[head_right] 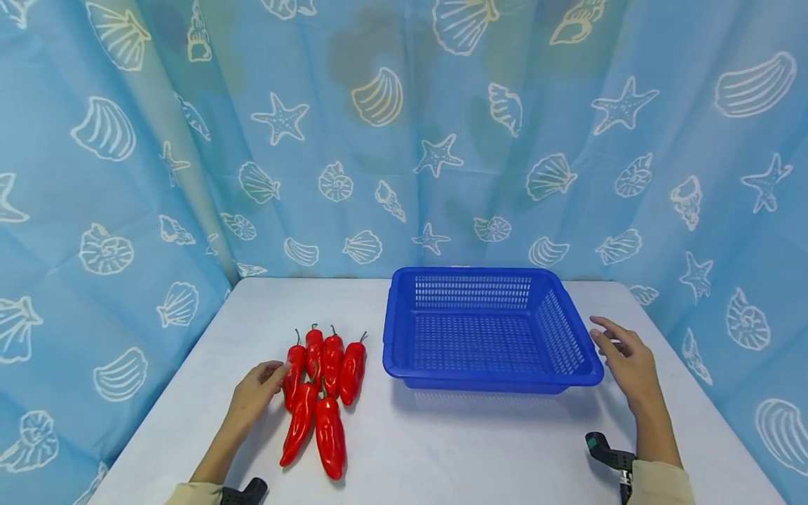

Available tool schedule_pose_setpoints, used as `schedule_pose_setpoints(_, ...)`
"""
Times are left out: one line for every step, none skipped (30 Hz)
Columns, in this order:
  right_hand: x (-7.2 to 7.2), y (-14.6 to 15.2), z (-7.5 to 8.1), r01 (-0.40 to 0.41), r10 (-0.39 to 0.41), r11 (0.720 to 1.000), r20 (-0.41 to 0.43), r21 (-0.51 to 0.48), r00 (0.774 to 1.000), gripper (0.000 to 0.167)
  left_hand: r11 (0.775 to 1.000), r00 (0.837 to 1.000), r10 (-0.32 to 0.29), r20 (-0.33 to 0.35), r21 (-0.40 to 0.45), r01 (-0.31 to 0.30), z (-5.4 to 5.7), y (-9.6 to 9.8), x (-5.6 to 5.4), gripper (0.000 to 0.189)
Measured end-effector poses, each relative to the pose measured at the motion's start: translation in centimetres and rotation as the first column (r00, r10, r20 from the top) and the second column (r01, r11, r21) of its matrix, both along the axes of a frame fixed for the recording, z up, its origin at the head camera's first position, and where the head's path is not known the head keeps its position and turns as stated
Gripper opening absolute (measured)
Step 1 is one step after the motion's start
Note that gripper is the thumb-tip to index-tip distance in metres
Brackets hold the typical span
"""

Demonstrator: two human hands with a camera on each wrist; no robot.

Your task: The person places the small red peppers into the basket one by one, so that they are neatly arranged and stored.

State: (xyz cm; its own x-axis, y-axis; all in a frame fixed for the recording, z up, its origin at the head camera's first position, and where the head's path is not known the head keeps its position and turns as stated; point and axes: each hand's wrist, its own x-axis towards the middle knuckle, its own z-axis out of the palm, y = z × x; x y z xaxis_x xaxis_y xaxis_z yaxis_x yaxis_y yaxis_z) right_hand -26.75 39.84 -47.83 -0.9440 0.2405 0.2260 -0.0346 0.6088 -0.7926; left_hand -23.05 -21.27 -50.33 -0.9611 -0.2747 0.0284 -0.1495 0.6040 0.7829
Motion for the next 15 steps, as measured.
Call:
schedule_pose_setpoints(-0.08,0.04,-0.12,0.003,-0.002,1.000,0.016,-0.011,1.000,0.057,1.000,1.000,0.000,-0.002,-0.006,0.000,-0.05,0.05,-0.14,0.058)
schedule_pose_setpoints(-0.20,0.09,-0.24,0.002,-0.002,1.000,0.028,-0.016,1.000,0.057,1.000,1.000,-0.001,-0.008,-0.008,0.001,-0.07,0.08,-0.25,0.057)
schedule_pose_setpoints(-0.28,0.07,-0.27,0.001,0.000,1.000,0.041,-0.020,0.999,0.058,1.000,1.000,-0.003,-0.013,-0.014,0.003,-0.08,0.10,-0.35,0.055)
schedule_pose_setpoints(-0.37,0.08,-0.30,-0.004,0.006,1.000,0.050,-0.022,0.999,0.058,1.000,1.000,-0.003,-0.017,-0.020,0.003,-0.06,0.11,-0.41,0.054)
schedule_pose_setpoints(-0.46,0.07,-0.32,-0.010,0.012,1.000,0.055,-0.023,0.998,0.058,1.000,1.000,-0.003,-0.021,-0.023,0.003,-0.01,0.12,-0.45,0.052)
schedule_pose_setpoints(-0.56,0.05,-0.38,-0.006,0.008,0.999,0.059,-0.035,0.998,0.056,1.000,1.000,-0.001,-0.023,-0.027,0.001,0.05,0.13,-0.46,0.051)
schedule_pose_setpoints(-0.63,0.10,-0.45,-0.013,0.016,0.999,0.056,-0.041,0.998,0.056,1.000,1.000,0.000,-0.025,-0.030,-0.001,0.13,0.15,-0.44,0.050)
schedule_pose_setpoints(-0.64,0.12,-0.50,-0.021,0.024,0.999,0.054,-0.044,0.998,0.056,1.000,1.000,0.003,-0.025,-0.031,-0.004,0.20,0.20,-0.41,0.049)
schedule_pose_setpoints(-0.60,0.13,-0.54,-0.027,0.030,0.998,0.055,-0.049,0.998,0.055,0.999,1.000,0.005,-0.021,-0.033,-0.006,0.24,0.25,-0.39,0.048)
schedule_pose_setpoints(-0.57,0.17,-0.60,-0.035,0.038,0.998,0.055,-0.051,0.998,0.056,1.000,1.000,0.006,-0.015,-0.030,-0.007,0.32,0.32,-0.35,0.048)
schedule_pose_setpoints(-0.50,0.19,-0.63,-0.042,0.045,0.998,0.056,-0.052,0.997,0.056,1.000,1.000,0.006,-0.004,-0.025,-0.006,0.38,0.39,-0.31,0.049)
schedule_pose_setpoints(-0.41,0.19,-0.63,-0.049,0.052,0.997,0.057,-0.056,0.997,0.057,1.000,1.000,0.006,0.009,-0.021,-0.006,0.44,0.45,-0.29,0.050)
schedule_pose_setpoints(-0.34,0.21,-0.62,-0.065,0.068,0.997,0.057,-0.051,0.996,0.059,1.000,1.000,0.003,0.019,-0.016,-0.003,0.50,0.49,-0.27,0.051)
schedule_pose_setpoints(-0.30,0.19,-0.61,-0.067,0.070,0.996,0.058,-0.052,0.996,0.059,1.000,1.000,0.001,0.029,-0.012,-0.001,0.57,0.51,-0.28,0.052)
schedule_pose_setpoints(-0.31,0.17,-0.58,-0.068,0.071,0.996,0.059,-0.051,0.996,0.060,1.000,0.999,-0.002,0.038,-0.005,0.002,0.66,0.50,-0.28,0.053)
